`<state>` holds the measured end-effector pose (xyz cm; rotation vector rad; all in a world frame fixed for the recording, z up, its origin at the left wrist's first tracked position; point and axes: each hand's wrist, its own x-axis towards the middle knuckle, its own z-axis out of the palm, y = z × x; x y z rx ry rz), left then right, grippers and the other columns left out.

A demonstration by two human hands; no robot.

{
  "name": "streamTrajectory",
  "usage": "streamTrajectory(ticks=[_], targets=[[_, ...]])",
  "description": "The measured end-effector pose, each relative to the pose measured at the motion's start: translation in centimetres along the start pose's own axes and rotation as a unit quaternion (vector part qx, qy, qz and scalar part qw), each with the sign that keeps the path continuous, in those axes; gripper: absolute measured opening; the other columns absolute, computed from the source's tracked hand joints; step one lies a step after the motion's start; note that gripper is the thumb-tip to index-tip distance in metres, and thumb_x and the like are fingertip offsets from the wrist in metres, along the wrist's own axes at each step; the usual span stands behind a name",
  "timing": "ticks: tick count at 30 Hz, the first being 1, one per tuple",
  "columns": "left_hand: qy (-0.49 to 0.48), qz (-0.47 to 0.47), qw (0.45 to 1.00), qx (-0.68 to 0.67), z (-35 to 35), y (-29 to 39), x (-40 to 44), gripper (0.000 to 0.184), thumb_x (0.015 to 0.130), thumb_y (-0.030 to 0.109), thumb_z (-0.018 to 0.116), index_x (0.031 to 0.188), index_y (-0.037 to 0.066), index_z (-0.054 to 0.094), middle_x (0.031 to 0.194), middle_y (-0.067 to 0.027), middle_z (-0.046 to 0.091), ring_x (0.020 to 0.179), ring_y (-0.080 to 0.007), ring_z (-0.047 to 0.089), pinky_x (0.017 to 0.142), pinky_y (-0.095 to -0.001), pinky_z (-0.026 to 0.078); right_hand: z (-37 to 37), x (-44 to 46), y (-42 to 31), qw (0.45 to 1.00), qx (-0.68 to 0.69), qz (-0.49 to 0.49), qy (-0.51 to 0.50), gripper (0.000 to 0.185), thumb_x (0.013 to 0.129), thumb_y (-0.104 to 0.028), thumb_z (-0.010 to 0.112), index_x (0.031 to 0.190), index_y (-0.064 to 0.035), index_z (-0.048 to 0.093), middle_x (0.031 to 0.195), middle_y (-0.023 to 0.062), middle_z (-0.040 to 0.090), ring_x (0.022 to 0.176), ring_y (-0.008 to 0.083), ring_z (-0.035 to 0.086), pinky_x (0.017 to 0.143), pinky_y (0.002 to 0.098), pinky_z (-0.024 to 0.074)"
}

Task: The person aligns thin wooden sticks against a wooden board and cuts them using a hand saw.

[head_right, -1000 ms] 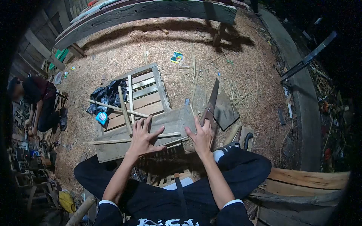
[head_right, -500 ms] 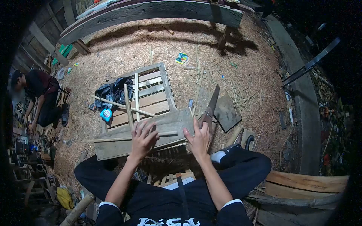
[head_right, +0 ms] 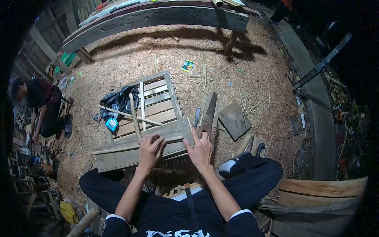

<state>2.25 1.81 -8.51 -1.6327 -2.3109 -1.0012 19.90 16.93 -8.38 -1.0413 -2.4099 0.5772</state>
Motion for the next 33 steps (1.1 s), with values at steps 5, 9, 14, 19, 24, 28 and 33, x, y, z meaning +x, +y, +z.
streamTrajectory(ticks=[5,9,14,19,24,28,33], targets=[[0.007,-0.007,1.000,-0.027,1.1,0.6,0.7,0.021,0.088,0.016,0.080,0.109,0.013,0.078,0.105,-0.0110,0.064,0.097,-0.0308,0.061,0.083,-0.0436,0.047,-2.3,-0.4,-0.1,0.995,0.092,0.017,0.032,0.046,0.102,-0.018,0.060,0.148,-0.0115,0.060,0.107,0.0189,0.062,0.096,0.0393,0.066,0.084,0.0481,0.0529],[-0.015,0.015,0.999,-0.027,2.5,1.6,2.0,0.025,0.090,0.018,0.079,0.115,0.017,0.079,0.104,-0.0104,0.063,0.097,-0.0299,0.061,0.081,-0.0428,0.047,-5.0,-1.4,-1.4,0.986,0.143,0.034,0.081,0.050,0.103,-0.017,0.059,0.150,-0.0019,0.052,0.136,0.0248,0.066,0.118,0.0408,0.069,0.098,0.0447,0.0540],[-0.035,0.047,0.996,-0.073,4.4,3.5,4.9,0.030,0.092,0.023,0.077,0.120,0.016,0.077,0.105,-0.0109,0.064,0.097,-0.0308,0.061,0.082,-0.0450,0.047,-5.6,-3.4,-1.3,0.960,0.237,0.074,0.130,0.050,0.104,-0.015,0.062,0.149,0.0020,0.050,0.124,0.0175,0.070,0.102,0.0206,0.068,0.092,0.0349,0.0528],[-0.054,0.059,0.986,-0.143,6.5,3.5,5.7,0.023,0.089,0.011,0.077,0.111,0.006,0.074,0.105,-0.0114,0.065,0.101,-0.0319,0.062,0.083,-0.0433,0.048,-5.3,-5.5,-1.4,0.920,0.344,0.131,0.132,0.049,0.104,-0.017,0.062,0.148,0.0016,0.049,0.111,0.0137,0.068,0.090,0.0150,0.064,0.082,0.0315,0.0516],[-0.043,0.055,0.984,-0.161,6.6,3.3,5.9,0.022,0.089,0.011,0.078,0.109,0.005,0.074,0.103,-0.0116,0.066,0.100,-0.0332,0.062,0.084,-0.0445,0.050,-4.9,-6.1,-1.4,0.911,0.364,0.125,0.147,0.050,0.104,-0.016,0.062,0.148,0.0019,0.047,0.103,0.0103,0.067,0.082,0.0123,0.061,0.074,0.0289,0.0490],[-0.053,0.049,0.981,-0.181,6.3,3.2,6.3,0.017,0.090,0.012,0.077,0.105,0.004,0.074,0.104,-0.0115,0.065,0.103,-0.0335,0.061,0.088,-0.0442,0.051,-4.7,-6.5,-1.7,0.899,0.389,0.157,0.130,0.049,0.104,-0.016,0.062,0.147,0.0016,0.048,0.099,0.0083,0.066,0.078,0.0107,0.057,0.069,0.0270,0.0461],[-0.054,0.027,0.976,-0.208,6.2,3.3,6.5,0.016,0.087,0.012,0.081,0.099,0.002,0.075,0.100,-0.0119,0.067,0.102,-0.0337,0.062,0.089,-0.0443,0.052,-4.4,-7.5,-2.1,0.888,0.405,0.179,0.129,0.049,0.103,-0.016,0.063,0.147,0.0010,0.048,0.090,0.0046,0.065,0.074,0.0087,0.056,0.067,0.0253,0.0444]])
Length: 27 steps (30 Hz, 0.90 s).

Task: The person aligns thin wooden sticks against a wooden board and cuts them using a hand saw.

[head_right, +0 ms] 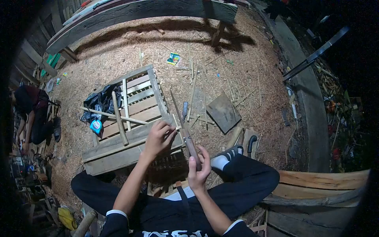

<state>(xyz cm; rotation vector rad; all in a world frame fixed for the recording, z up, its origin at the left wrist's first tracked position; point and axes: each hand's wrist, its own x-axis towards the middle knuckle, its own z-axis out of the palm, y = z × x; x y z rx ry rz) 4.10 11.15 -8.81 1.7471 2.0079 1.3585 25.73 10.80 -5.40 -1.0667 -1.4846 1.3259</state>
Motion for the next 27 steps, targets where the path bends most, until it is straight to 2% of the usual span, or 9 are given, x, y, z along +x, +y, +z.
streamTrajectory(ticks=[6,8,20,22,24,26,27], targets=[[0.012,-0.019,0.999,0.049,0.4,0.5,0.1,0.015,0.087,0.017,0.081,0.095,0.006,0.076,0.103,-0.0097,0.068,0.105,-0.0315,0.062,0.095,-0.0450,0.047,-0.3,-0.7,0.4,1.000,0.028,0.001,0.013,0.046,0.103,-0.016,0.063,0.144,0.0014,0.050,0.084,0.0031,0.063,0.073,0.0076,0.055,0.066,0.0244,0.0439],[0.015,-0.025,0.997,0.066,0.4,0.6,0.2,0.015,0.087,0.019,0.081,0.094,0.007,0.076,0.104,-0.0089,0.068,0.106,-0.0309,0.061,0.098,-0.0451,0.046,-0.1,-0.6,0.6,0.998,0.013,-0.051,0.023,0.044,0.103,-0.012,0.058,0.144,-0.0004,0.047,0.077,0.0001,0.057,0.059,0.0038,0.046,0.053,0.0207,0.0350],[0.040,0.008,0.995,0.087,0.5,0.7,0.1,0.014,0.086,0.021,0.081,0.092,0.010,0.075,0.108,-0.0091,0.066,0.110,-0.0302,0.060,0.098,-0.0465,0.044,-0.5,-1.1,0.2,0.999,-0.019,-0.042,0.008,0.043,0.104,-0.015,0.060,0.143,-0.0002,0.048,0.073,-0.0010,0.054,0.057,0.0035,0.045,0.050,0.0206,0.0339],[0.037,-0.043,0.996,0.068,0.6,0.7,0.1,0.016,0.085,0.023,0.082,0.093,0.011,0.076,0.112,-0.0110,0.065,0.114,-0.0310,0.060,0.106,-0.0512,0.043,-0.4,-0.9,0.2,0.999,-0.009,-0.034,0.011,0.045,0.104,-0.016,0.061,0.145,0.0002,0.048,0.074,-0.0010,0.055,0.057,0.0033,0.045,0.050,0.0207,0.0341],[0.035,-0.032,0.995,0.090,0.5,0.6,0.1,0.016,0.085,0.024,0.082,0.093,0.011,0.076,0.114,-0.0119,0.065,0.119,-0.0316,0.059,0.111,-0.0539,0.041,-0.3,-0.8,-0.4,1.000,0.001,-0.025,0.013,0.047,0.104,-0.016,0.061,0.146,0.0006,0.048,0.074,-0.0011,0.055,0.058,0.0030,0.045,0.051,0.0209,0.0344],[0.035,-0.020,0.993,0.112,0.4,0.6,0.1,0.017,0.084,0.025,0.083,0.093,0.012,0.077,0.117,-0.0128,0.065,0.124,-0.0322,0.059,0.115,-0.0567,0.039,-0.8,-0.7,-1.9,0.996,-0.075,0.046,-0.016,0.049,0.103,-0.019,0.063,0.146,0.0036,0.054,0.089,0.0089,0.071,0.075,0.0135,0.065,0.070,0.0297,0.0523],[0.039,-0.026,0.993,0.107,0.5,0.5,0.1,0.018,0.084,0.025,0.083,0.094,0.012,0.077,0.119,-0.0129,0.065,0.128,-0.0327,0.058,0.118,-0.0582,0.036,-0.8,-0.6,-1.9,0.996,-0.077,0.047,-0.016,0.049,0.103,-0.019,0.063,0.146,0.0036,0.054,0.089,0.0089,0.071,0.075,0.0135,0.065,0.070,0.0297,0.0523]])
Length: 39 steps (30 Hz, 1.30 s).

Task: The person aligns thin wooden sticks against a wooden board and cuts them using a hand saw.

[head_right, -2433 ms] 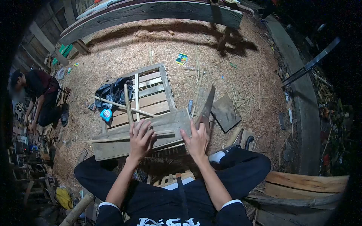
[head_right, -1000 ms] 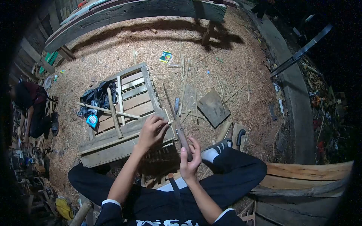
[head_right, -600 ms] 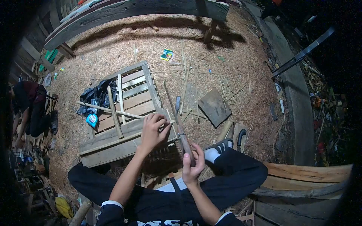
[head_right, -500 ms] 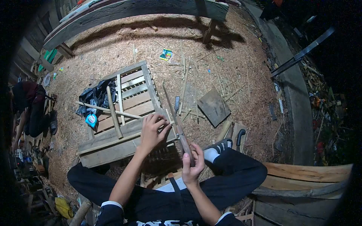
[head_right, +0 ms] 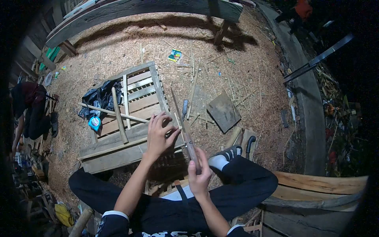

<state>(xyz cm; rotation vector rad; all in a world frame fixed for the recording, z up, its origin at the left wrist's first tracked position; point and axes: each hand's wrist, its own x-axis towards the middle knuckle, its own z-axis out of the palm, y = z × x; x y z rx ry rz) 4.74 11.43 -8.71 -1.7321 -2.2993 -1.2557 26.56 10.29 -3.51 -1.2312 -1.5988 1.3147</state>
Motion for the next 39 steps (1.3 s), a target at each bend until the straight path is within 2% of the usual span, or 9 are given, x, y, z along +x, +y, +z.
streamTrajectory(ticks=[3,6,15,18,21,31,33,37,39], targets=[[0.009,-0.002,1.000,-0.005,0.2,0.1,0.0,0.016,0.084,0.026,0.084,0.091,0.013,0.078,0.121,-0.0122,0.066,0.128,-0.0334,0.059,0.119,-0.0581,0.035,0.5,0.5,-1.1,0.994,-0.063,-0.084,-0.027,0.046,0.103,-0.016,0.064,0.142,0.0073,0.058,0.122,0.0228,0.074,0.104,0.0204,0.074,0.092,0.0356,0.0566],[0.004,-0.008,1.000,-0.013,0.1,-0.1,-0.1,0.016,0.084,0.027,0.084,0.092,0.013,0.079,0.123,-0.0119,0.066,0.127,-0.0329,0.061,0.117,-0.0558,0.037,0.8,0.8,-2.6,0.996,-0.086,-0.012,-0.031,0.046,0.102,-0.013,0.067,0.142,0.0073,0.059,0.117,0.0212,0.076,0.101,0.0179,0.074,0.088,0.0343,0.0577],[-0.002,-0.018,1.000,-0.023,-0.2,0.3,0.3,0.016,0.082,0.027,0.084,0.094,0.017,0.081,0.121,-0.0086,0.066,0.123,-0.0297,0.061,0.110,-0.0491,0.041,0.7,0.7,-2.6,0.992,-0.095,-0.084,-0.011,0.045,0.101,-0.010,0.069,0.141,0.0068,0.062,0.106,0.0156,0.079,0.089,0.0081,0.070,0.080,0.0277,0.0574],[0.006,-0.002,1.000,-0.012,-0.1,0.3,0.2,0.014,0.082,0.026,0.084,0.093,0.018,0.082,0.118,-0.0070,0.067,0.122,-0.0297,0.061,0.108,-0.0477,0.042,0.5,0.6,-3.1,0.992,-0.120,-0.015,-0.028,0.044,0.101,-0.009,0.069,0.141,0.0062,0.062,0.103,0.0138,0.079,0.087,0.0081,0.070,0.077,0.0274,0.0572],[-0.001,-0.001,1.000,-0.006,-0.2,0.2,0.1,0.014,0.083,0.026,0.084,0.095,0.019,0.082,0.118,-0.0061,0.068,0.126,-0.0303,0.060,0.109,-0.0493,0.041,0.6,0.1,-2.8,0.990,-0.113,-0.081,-0.006,0.044,0.100,-0.010,0.070,0.141,0.0057,0.063,0.101,0.0141,0.079,0.087,0.0085,0.071,0.076,0.0274,0.0572],[-0.011,0.000,1.000,-0.006,0.1,0.3,0.2,0.014,0.085,0.025,0.081,0.097,0.017,0.080,0.119,-0.0060,0.067,0.129,-0.0308,0.057,0.113,-0.0526,0.038,0.1,-0.3,-3.1,0.992,-0.108,-0.057,-0.013,0.043,0.100,-0.011,0.070,0.139,0.0069,0.063,0.104,0.0193,0.079,0.090,0.0124,0.073,0.079,0.0318,0.0583],[-0.009,-0.001,1.000,-0.010,0.1,0.3,0.2,0.014,0.085,0.024,0.081,0.097,0.017,0.080,0.119,-0.0061,0.067,0.129,-0.0308,0.057,0.113,-0.0527,0.038,0.0,-0.3,-3.0,0.981,-0.160,-0.109,-0.012,0.043,0.099,-0.010,0.070,0.138,0.0071,0.063,0.105,0.0197,0.079,0.091,0.0151,0.075,0.080,0.0316,0.0582],[-0.013,-0.005,1.000,-0.011,-0.2,0.4,0.1,0.014,0.085,0.023,0.081,0.097,0.017,0.079,0.119,-0.0064,0.067,0.129,-0.0312,0.057,0.112,-0.0534,0.038,-0.3,-0.5,-3.4,0.991,-0.131,-0.028,-0.022,0.043,0.099,-0.010,0.070,0.138,0.0070,0.063,0.105,0.0196,0.079,0.092,0.0150,0.075,0.080,0.0315,0.0580],[-0.011,-0.002,1.000,-0.011,-0.2,0.4,0.3,0.014,0.085,0.023,0.081,0.098,0.017,0.079,0.120,-0.0066,0.067,0.129,-0.0313,0.057,0.112,-0.0535,0.038,-0.7,-0.9,-3.2,0.989,-0.139,-0.051,-0.021,0.043,0.099,-0.010,0.070,0.138,0.0068,0.064,0.104,0.0196,0.078,0.091,0.0140,0.074,0.079,0.0314,0.0578]])
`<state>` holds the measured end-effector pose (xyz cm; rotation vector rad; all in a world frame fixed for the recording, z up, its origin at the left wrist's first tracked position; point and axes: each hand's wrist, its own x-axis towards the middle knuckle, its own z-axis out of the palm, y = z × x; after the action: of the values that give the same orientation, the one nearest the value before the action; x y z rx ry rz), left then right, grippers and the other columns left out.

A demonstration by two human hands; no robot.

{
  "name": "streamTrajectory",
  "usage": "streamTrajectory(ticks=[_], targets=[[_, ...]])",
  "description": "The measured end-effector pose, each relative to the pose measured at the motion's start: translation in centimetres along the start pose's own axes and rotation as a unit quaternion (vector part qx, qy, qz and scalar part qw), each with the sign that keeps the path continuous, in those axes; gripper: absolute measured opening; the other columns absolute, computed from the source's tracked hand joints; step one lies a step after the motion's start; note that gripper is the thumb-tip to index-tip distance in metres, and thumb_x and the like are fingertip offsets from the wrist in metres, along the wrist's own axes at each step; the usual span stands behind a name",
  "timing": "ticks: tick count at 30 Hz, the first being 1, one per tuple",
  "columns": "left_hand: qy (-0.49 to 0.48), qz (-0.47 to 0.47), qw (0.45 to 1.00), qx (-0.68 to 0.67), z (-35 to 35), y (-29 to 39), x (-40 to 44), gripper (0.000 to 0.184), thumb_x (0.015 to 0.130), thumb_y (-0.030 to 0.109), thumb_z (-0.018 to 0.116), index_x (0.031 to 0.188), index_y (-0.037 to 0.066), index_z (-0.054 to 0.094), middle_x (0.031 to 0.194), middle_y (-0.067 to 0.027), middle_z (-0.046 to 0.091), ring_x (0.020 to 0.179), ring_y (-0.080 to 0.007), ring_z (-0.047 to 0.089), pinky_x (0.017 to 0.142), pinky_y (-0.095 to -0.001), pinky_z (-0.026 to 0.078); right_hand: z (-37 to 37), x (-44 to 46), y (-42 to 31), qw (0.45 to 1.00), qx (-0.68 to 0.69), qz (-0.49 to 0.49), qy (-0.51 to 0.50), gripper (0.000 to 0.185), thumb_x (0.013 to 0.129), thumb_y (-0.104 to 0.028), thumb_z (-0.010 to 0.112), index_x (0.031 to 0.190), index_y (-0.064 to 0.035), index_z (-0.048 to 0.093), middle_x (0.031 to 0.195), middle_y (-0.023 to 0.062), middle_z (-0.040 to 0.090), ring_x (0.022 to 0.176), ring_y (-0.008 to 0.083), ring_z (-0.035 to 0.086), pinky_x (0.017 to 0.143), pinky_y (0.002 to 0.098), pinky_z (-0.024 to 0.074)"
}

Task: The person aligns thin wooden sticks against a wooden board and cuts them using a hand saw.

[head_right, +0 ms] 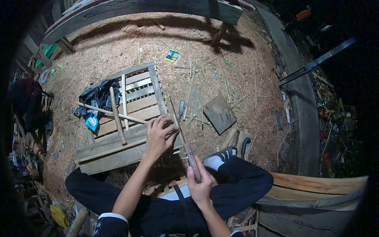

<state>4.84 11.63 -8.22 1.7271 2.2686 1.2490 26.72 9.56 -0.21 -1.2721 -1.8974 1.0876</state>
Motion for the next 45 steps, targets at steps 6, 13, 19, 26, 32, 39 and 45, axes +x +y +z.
streamTrajectory(ticks=[6,13,19,26,32,39,45], targets=[[-0.004,0.005,1.000,0.015,0.1,0.0,-0.1,0.015,0.085,0.024,0.081,0.099,0.018,0.078,0.121,-0.0064,0.067,0.128,-0.0314,0.057,0.112,-0.0534,0.038,0.0,0.0,-0.1,1.000,0.004,0.004,0.003,0.042,0.099,-0.009,0.071,0.137,0.0070,0.064,0.104,0.0203,0.078,0.090,0.0165,0.075,0.080,0.0319,0.0578],[0.005,0.001,1.000,0.006,0.3,0.0,-0.3,0.016,0.085,0.024,0.081,0.098,0.017,0.078,0.120,-0.0066,0.067,0.129,-0.0311,0.057,0.112,-0.0536,0.038,0.2,-0.2,-0.2,1.000,0.004,-0.023,0.016,0.042,0.099,-0.009,0.070,0.138,0.0072,0.064,0.118,0.0234,0.076,0.107,0.0205,0.074,0.091,0.0349,0.0570],[0.004,0.008,1.000,0.016,0.1,0.0,-0.2,0.014,0.084,0.024,0.082,0.095,0.016,0.078,0.120,-0.0066,0.066,0.127,-0.0310,0.058,0.109,-0.0503,0.040,-0.7,-1.1,-0.9,1.000,0.015,-0.019,0.013,0.043,0.101,-0.010,0.068,0.138,0.0102,0.062,0.116,0.0188,0.077,0.099,0.0133,0.070,0.088,0.0303,0.0561],[-0.001,-0.018,1.000,-0.005,-0.1,-0.1,-0.4,0.017,0.084,0.023,0.082,0.099,0.016,0.078,0.130,-0.0118,0.063,0.126,-0.0323,0.059,0.110,-0.0513,0.039,-0.4,-0.7,-0.9,1.000,-0.018,-0.019,-0.001,0.042,0.100,-0.011,0.069,0.137,0.0083,0.064,0.116,0.0263,0.076,0.105,0.0263,0.077,0.089,0.0357,0.0579],[0.001,-0.003,1.000,0.010,0.0,0.0,-0.3,0.018,0.084,0.022,0.083,0.100,0.015,0.079,0.140,-0.0125,0.061,0.129,-0.0322,0.058,0.112,-0.0502,0.038,-0.2,-0.3,-1.4,1.000,-0.011,-0.009,0.009,0.042,0.101,-0.011,0.068,0.137,0.0098,0.063,0.115,0.0233,0.077,0.105,0.0177,0.074,0.091,0.0321,0.0565],[-0.003,-0.006,1.000,0.006,0.1,-0.2,-0.3,0.017,0.085,0.024,0.082,0.099,0.016,0.079,0.142,-0.0127,0.060,0.132,-0.0324,0.057,0.113,-0.0507,0.037,-0.5,-1.5,-0.9,0.999,-0.012,-0.033,0.020,0.043,0.102,-0.012,0.067,0.138,0.0098,0.062,0.115,0.0218,0.077,0.103,0.0159,0.074,0.090,0.0320,0.0565],[-0.009,-0.015,1.000,0.006,0.2,-0.3,-0.3,0.019,0.086,0.026,0.081,0.099,0.012,0.076,0.138,-0.0135,0.061,0.128,-0.0324,0.058,0.112,-0.0506,0.037,0.2,1.7,-2.1,0.999,0.000,-0.025,-0.026,0.045,0.103,-0.014,0.066,0.143,0.0043,0.060,0.125,0.0276,0.073,0.113,0.0246,0.075,0.094,0.0355,0.0562]])
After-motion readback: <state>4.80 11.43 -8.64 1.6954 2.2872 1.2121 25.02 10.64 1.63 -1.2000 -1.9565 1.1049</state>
